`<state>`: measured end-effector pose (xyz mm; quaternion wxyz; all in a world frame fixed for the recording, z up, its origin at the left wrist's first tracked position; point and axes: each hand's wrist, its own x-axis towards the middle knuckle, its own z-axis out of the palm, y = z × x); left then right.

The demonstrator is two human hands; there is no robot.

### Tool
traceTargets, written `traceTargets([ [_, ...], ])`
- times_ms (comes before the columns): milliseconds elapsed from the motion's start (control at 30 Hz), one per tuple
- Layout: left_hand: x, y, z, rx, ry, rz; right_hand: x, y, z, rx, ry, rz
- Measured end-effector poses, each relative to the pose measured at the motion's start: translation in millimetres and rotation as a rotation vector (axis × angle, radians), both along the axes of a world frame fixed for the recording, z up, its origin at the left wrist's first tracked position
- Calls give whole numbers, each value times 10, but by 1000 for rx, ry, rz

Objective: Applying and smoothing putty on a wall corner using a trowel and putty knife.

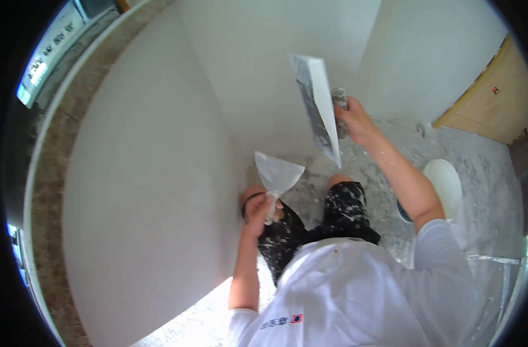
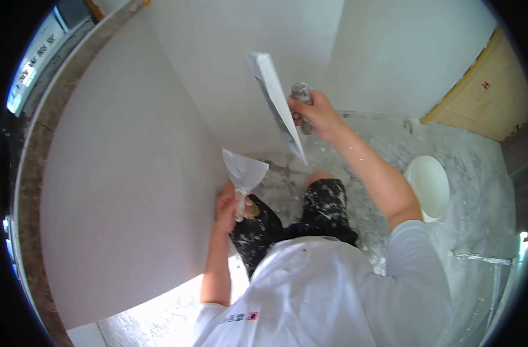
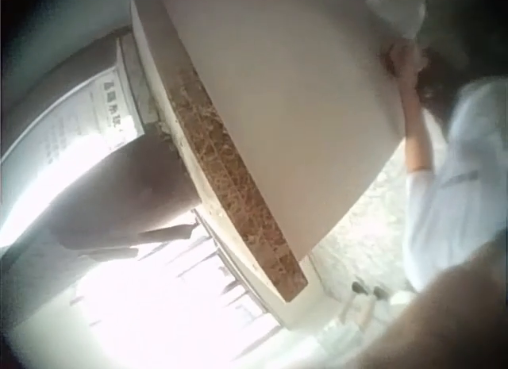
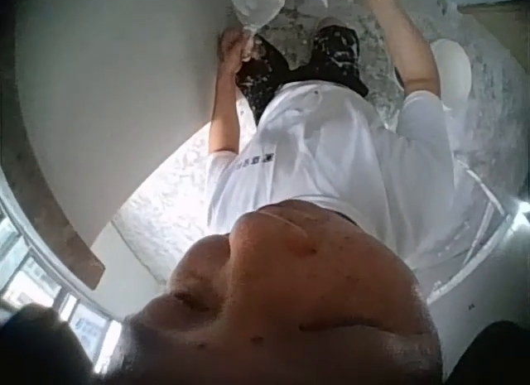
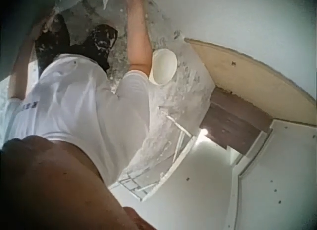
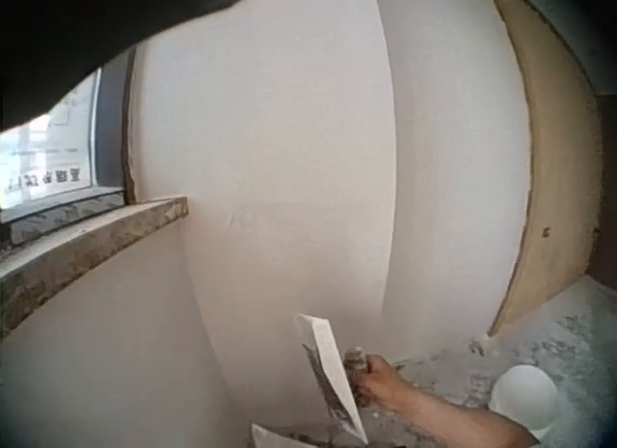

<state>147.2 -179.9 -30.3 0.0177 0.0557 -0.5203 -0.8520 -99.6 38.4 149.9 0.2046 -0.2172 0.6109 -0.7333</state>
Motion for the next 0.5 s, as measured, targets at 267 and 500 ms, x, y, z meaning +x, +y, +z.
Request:
traceTargets([
  [267, -564, 305, 156, -45, 8, -378, 265, -142, -224, -243, -307, -103],
  [500, -514, 269, 544, 114, 177, -239, -66, 493, -964, 351, 99, 107],
])
